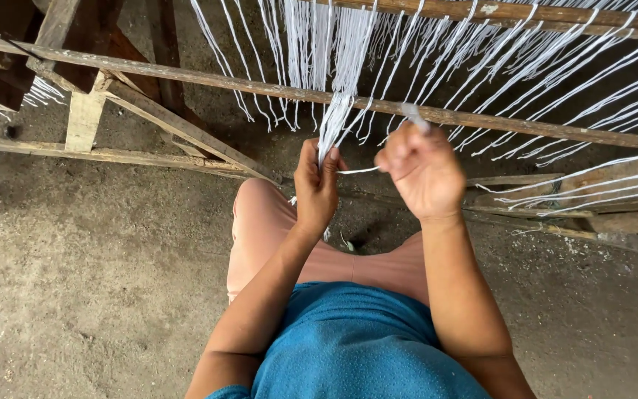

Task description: The person is tying bundles of white threads onto the horizontal bars of a wooden weaving loom.

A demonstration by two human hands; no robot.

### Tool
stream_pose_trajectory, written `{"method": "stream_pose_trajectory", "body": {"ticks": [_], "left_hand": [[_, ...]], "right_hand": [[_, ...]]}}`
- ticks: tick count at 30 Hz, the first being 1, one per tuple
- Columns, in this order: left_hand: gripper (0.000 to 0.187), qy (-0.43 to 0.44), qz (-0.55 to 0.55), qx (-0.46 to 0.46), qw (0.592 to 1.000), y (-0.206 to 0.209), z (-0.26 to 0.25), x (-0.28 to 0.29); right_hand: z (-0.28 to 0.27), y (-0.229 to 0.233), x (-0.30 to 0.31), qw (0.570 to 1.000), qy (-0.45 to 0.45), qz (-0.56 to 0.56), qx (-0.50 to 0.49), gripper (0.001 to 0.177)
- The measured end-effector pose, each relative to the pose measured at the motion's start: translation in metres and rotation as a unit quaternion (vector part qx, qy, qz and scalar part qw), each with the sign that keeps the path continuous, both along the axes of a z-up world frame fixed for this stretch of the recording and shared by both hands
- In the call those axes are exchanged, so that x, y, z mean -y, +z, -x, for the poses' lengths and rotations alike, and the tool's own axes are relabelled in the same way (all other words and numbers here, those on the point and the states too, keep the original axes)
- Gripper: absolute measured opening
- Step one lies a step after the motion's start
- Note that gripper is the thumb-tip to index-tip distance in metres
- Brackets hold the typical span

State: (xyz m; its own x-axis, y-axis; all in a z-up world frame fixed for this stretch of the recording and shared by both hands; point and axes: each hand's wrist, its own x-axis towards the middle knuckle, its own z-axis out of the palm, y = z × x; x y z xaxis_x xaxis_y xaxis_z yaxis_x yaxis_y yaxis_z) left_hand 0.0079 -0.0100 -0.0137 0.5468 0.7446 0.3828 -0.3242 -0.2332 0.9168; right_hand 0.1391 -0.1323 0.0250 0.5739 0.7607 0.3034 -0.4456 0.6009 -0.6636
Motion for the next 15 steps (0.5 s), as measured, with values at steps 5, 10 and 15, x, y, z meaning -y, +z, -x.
{"method": "stream_pose_trajectory", "body": {"ticks": [5,10,15], "left_hand": [[0.008,0.006,-0.042,-0.027,0.999,-0.009,0.002,0.001],[0.016,-0.008,-0.048,-0.029,0.998,-0.023,0.012,-0.001],[0.027,0.029,-0.042,-0.047,0.998,0.019,0.016,0.001]], "right_hand": [[0.006,0.023,-0.004,0.995,-0.009,0.083,0.058,0.031],[0.032,0.071,-0.011,0.986,0.051,0.132,0.089,0.04],[-0.004,0.035,0.034,0.983,0.018,0.169,-0.067,0.029]]}}
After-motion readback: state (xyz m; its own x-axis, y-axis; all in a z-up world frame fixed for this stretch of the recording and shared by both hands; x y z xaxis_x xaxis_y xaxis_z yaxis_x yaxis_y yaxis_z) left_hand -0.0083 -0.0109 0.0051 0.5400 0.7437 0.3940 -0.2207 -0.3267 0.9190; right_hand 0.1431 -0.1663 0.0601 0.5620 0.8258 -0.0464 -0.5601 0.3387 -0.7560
